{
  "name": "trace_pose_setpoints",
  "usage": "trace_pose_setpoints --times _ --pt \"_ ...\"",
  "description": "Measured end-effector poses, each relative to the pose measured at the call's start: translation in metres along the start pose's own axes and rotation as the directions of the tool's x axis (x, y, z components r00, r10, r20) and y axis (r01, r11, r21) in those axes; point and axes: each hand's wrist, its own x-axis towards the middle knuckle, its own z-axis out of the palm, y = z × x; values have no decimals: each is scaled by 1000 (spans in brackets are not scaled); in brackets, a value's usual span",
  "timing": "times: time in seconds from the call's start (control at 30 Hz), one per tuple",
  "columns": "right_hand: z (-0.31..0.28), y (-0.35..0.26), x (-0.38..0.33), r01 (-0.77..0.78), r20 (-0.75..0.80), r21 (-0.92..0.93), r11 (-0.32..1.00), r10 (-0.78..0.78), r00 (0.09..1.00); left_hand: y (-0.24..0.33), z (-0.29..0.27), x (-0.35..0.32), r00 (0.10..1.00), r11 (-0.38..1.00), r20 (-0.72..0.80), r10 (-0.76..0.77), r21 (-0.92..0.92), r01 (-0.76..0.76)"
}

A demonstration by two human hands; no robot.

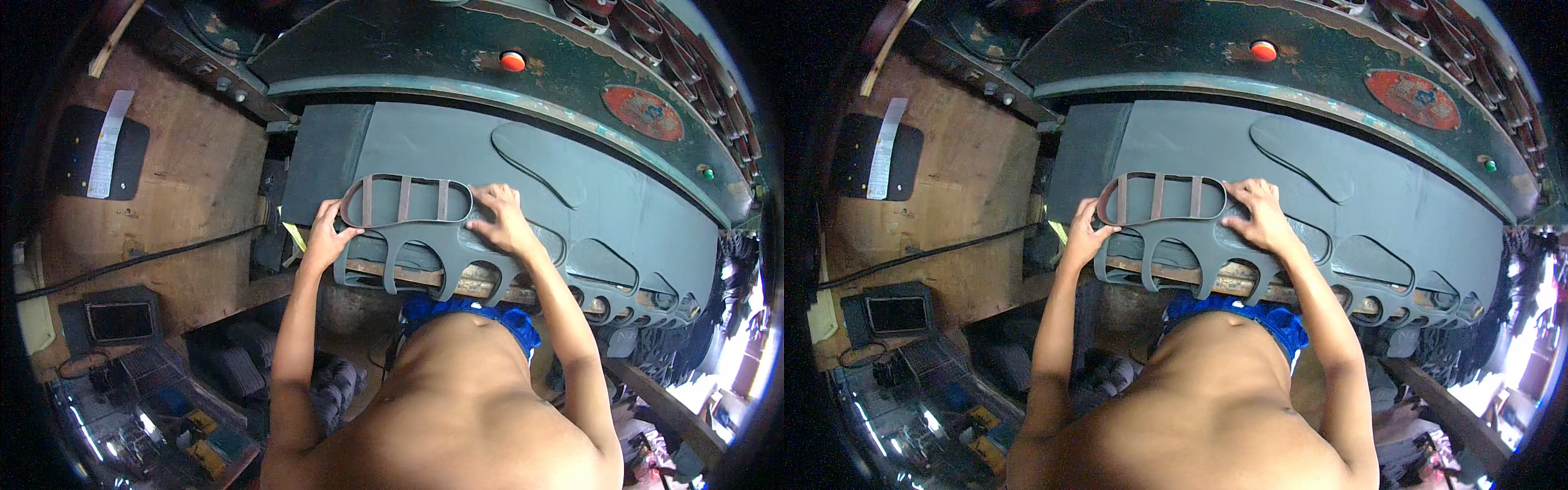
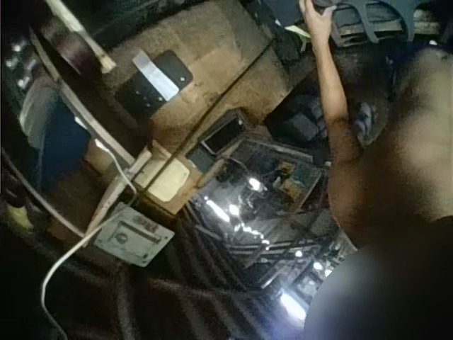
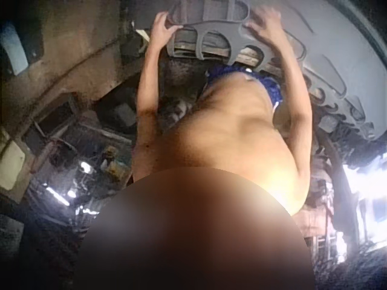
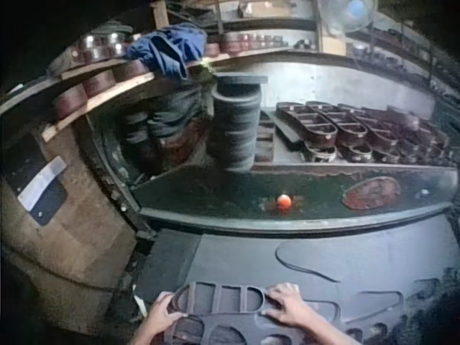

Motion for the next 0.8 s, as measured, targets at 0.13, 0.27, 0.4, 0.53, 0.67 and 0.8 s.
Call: trace_pose_setpoints --times 0.13,0.27,0.4,0.53,0.67,0.8 --pt "2 1 10 -70 -15 29 997 70 997 -4 3 1 999 999 -50 -1 -45 -1" --pt "1 3 10 -80 -9 -5 997 80 997 -8 8 -3 994 999 -105 -10 -46 5" --pt "2 1 11 -76 -28 -14 997 76 997 -14 15 -5 988 997 -148 37 -69 -47" --pt "2 1 10 -83 -9 -29 996 82 997 -18 13 -4 986 993 -138 90 -66 -100" --pt "2 -1 10 -65 -22 -102 993 63 998 -13 2 -9 996 990 -43 -72 -122 66" --pt "4 2 12 -93 -55 -138 986 86 995 -3 5 -18 987 986 -33 -160 -44 159"
